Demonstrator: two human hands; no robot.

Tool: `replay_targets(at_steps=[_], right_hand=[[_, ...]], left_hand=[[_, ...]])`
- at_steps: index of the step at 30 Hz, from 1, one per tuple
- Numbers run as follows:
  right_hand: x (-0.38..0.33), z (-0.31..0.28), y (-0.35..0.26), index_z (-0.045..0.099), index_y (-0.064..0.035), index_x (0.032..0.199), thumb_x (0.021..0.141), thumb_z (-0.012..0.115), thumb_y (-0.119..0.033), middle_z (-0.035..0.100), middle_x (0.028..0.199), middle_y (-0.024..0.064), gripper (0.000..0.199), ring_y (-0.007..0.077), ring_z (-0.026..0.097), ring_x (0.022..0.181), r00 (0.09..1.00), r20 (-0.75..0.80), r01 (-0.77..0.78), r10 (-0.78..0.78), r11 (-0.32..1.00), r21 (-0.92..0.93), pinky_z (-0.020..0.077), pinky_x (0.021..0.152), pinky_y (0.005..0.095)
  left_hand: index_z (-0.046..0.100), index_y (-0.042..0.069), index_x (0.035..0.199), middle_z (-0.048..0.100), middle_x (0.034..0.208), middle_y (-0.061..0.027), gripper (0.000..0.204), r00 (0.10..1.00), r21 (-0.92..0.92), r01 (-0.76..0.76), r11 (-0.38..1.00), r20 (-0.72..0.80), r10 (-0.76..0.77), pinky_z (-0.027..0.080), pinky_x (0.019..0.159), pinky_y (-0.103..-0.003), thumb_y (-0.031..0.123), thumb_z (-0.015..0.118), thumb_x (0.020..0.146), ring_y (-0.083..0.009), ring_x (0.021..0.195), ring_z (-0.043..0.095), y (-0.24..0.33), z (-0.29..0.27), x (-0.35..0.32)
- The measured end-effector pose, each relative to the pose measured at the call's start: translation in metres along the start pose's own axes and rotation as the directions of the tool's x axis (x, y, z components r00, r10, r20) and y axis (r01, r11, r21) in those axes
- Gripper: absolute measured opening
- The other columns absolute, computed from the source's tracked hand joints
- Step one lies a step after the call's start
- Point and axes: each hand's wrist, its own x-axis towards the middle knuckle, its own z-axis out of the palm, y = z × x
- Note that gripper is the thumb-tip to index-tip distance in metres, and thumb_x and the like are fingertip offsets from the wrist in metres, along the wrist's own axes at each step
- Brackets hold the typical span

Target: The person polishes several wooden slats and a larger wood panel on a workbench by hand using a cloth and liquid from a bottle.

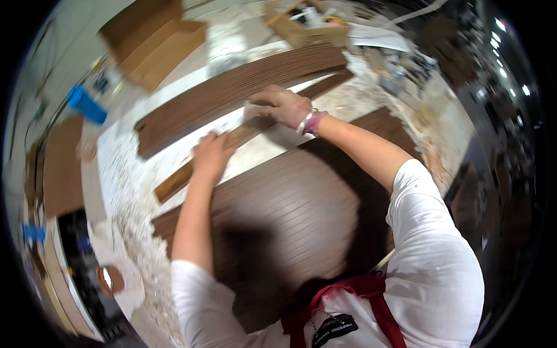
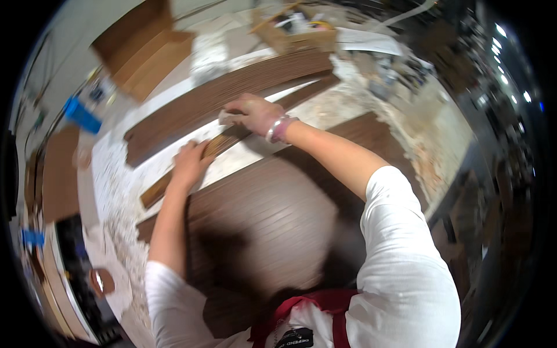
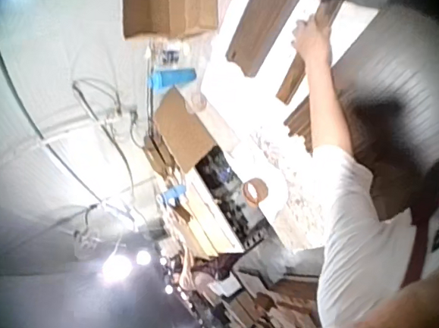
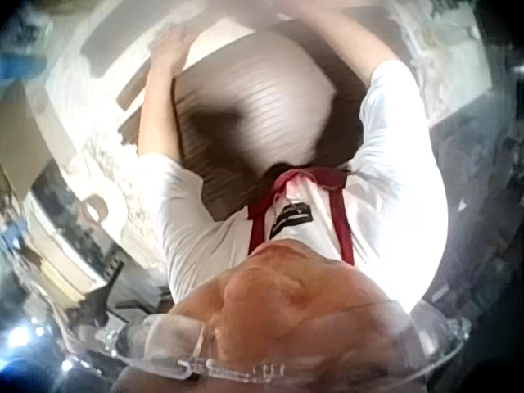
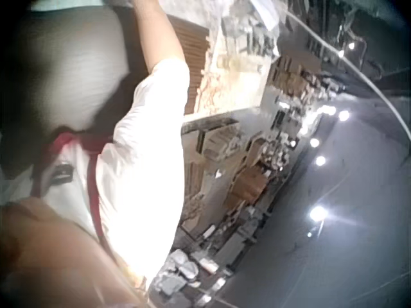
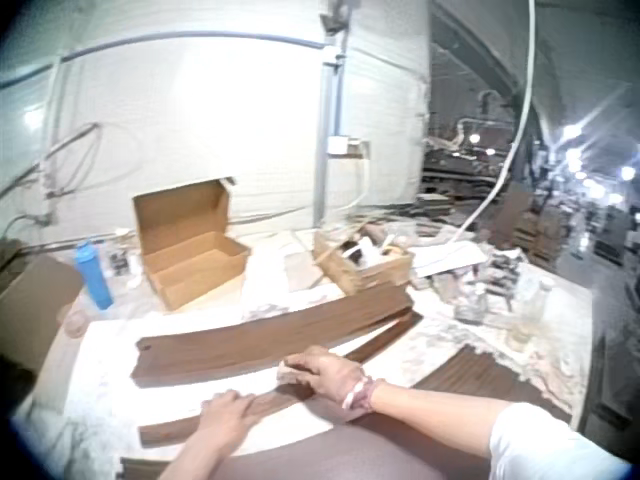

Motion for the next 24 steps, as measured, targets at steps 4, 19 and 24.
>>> replay_targets(at_steps=[4,19,24], right_hand=[[-0.063,-0.102,0.102,0.063,-0.0084,0.125,0.084,0.065,-0.059,0.059,0.129,0.0121,0.065,0.0241,0.058,0.115,0.884,-0.125,-0.403,0.451,0.87,0.285,0.0442,0.098,0.0328],[-0.116,-0.187,0.342,0.066,-0.0106,0.118,0.086,0.058,-0.058,0.065,0.119,0.0164,0.058,0.0332,0.06,0.113,0.811,-0.364,-0.521,0.459,0.849,-0.09,0.0442,0.097,0.0388],[-0.136,-0.202,0.301,0.067,-0.0104,0.115,0.088,0.057,-0.056,0.068,0.113,0.0151,0.054,0.0329,0.063,0.108,0.836,-0.023,-0.545,0.549,0.824,-0.157,0.0467,0.093,0.0385]], left_hand=[[0.053,0.011,0.135,0.051,0.131,-0.0129,0.055,0.969,0.095,-0.118,0.988,-0.209,0.136,0.029,0.106,-0.059,0.04,0.062,0.089,-0.0317,0.123,0.045,0.046,0.023,0.043],[0.06,0.009,0.128,0.058,0.121,-0.012,0.055,0.979,-0.032,-0.204,0.978,0.016,0.204,0.046,0.092,-0.043,0.025,0.075,0.078,-0.0352,0.103,0.055,0.137,0.04,0.058],[0.058,0.008,0.13,0.059,0.121,-0.0117,0.055,0.996,0.033,-0.088,0.996,0.028,0.088,0.045,0.093,-0.043,0.025,0.073,0.08,-0.0345,0.104,0.055,0.13,0.035,0.038]])
